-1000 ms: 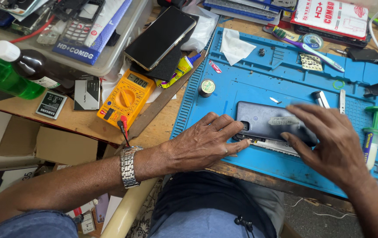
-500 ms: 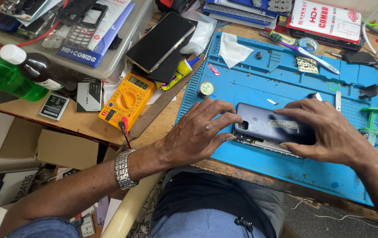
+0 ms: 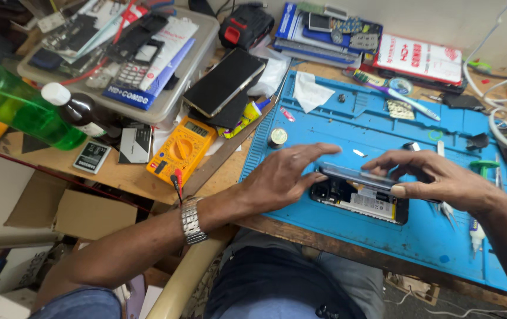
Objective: The person handles a mobile phone on a blue mat, uses a screwdriver to work on internal screws near the battery, and then aligns and presses a gray back cover onto the device frame.
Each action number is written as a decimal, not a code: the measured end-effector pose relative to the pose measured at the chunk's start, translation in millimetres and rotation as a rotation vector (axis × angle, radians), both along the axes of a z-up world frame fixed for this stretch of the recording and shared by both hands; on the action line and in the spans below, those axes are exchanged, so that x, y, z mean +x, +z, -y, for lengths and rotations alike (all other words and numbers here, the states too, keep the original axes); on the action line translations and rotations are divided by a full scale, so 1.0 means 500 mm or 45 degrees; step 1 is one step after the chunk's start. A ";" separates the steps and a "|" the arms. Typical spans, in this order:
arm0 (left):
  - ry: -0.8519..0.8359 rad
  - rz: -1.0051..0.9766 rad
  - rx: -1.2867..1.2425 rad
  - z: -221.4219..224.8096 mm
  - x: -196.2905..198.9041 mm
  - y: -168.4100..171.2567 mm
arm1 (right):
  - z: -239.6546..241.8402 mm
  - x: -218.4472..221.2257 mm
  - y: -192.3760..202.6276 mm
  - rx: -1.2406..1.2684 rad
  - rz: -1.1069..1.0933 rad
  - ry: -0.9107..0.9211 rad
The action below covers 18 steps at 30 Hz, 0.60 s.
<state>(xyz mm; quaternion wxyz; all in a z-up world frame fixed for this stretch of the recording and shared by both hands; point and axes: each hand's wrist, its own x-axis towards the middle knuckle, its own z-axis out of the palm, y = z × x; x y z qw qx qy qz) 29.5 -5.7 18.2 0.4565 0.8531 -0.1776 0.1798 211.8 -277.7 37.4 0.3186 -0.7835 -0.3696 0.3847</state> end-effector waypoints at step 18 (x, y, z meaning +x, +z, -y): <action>-0.051 -0.661 -0.468 0.015 0.079 -0.039 | -0.070 -0.164 0.039 0.467 1.382 -0.186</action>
